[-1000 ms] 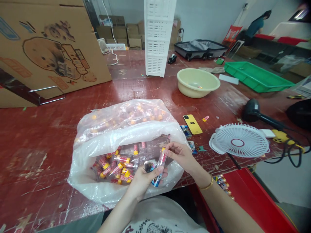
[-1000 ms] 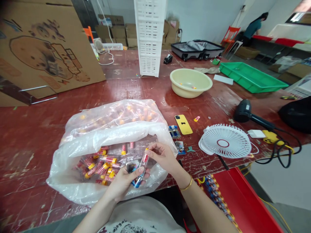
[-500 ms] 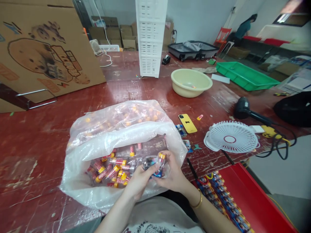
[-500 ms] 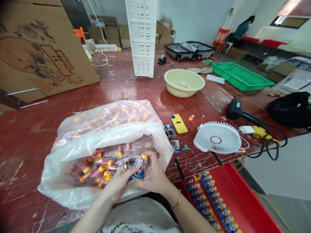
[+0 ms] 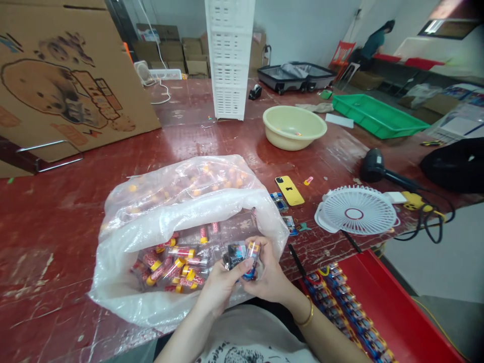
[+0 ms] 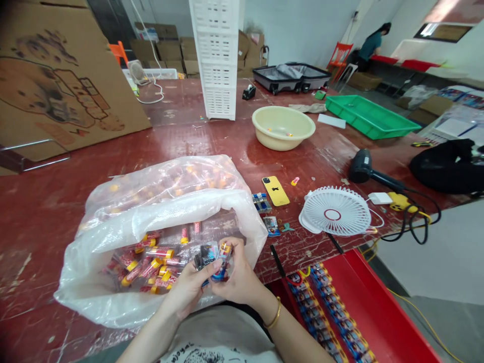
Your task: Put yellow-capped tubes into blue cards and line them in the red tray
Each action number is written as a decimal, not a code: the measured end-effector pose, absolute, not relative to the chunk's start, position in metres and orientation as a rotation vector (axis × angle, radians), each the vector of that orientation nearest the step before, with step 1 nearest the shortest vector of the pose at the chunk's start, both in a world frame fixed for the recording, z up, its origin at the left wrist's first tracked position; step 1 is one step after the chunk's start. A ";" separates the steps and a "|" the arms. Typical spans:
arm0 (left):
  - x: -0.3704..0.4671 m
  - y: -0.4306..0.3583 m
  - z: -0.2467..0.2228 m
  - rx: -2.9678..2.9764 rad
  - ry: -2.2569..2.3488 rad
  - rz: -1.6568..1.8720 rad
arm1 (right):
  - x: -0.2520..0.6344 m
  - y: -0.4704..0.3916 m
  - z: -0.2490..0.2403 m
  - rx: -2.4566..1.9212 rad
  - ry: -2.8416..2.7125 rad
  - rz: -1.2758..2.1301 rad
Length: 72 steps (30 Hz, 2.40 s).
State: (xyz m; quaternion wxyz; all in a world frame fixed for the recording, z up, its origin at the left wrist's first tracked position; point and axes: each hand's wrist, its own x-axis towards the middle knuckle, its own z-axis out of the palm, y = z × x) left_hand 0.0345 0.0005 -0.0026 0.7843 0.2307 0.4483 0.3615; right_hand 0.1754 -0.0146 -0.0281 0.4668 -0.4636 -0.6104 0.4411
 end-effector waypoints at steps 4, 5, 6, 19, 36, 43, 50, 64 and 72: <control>0.036 -0.001 -0.006 0.545 0.984 0.780 | 0.180 -0.013 -0.026 -1.053 -1.334 1.217; 0.037 -0.002 -0.006 0.563 0.998 0.770 | 0.181 -0.013 -0.025 -1.041 -1.235 1.263; 0.039 -0.003 -0.006 0.574 1.013 0.753 | 0.181 -0.013 -0.023 -1.042 -1.120 1.299; 0.064 0.012 -0.005 0.517 1.105 0.626 | 0.405 -0.138 -0.091 -1.851 -0.093 0.644; 0.030 0.006 -0.009 0.614 1.241 0.810 | 0.378 -0.116 -0.108 -2.093 -0.582 0.233; -0.007 -0.001 -0.005 0.715 1.337 0.929 | 0.152 0.042 -0.028 -1.533 -1.914 0.827; -0.026 -0.011 -0.001 0.558 1.283 0.882 | 0.096 0.104 -0.042 -1.703 -1.970 1.003; 0.008 0.003 -0.008 0.758 1.113 0.775 | 0.181 0.038 0.027 -0.876 -1.521 1.043; 0.010 0.000 -0.006 0.705 1.141 0.777 | 0.182 0.045 0.012 -0.982 -1.477 1.258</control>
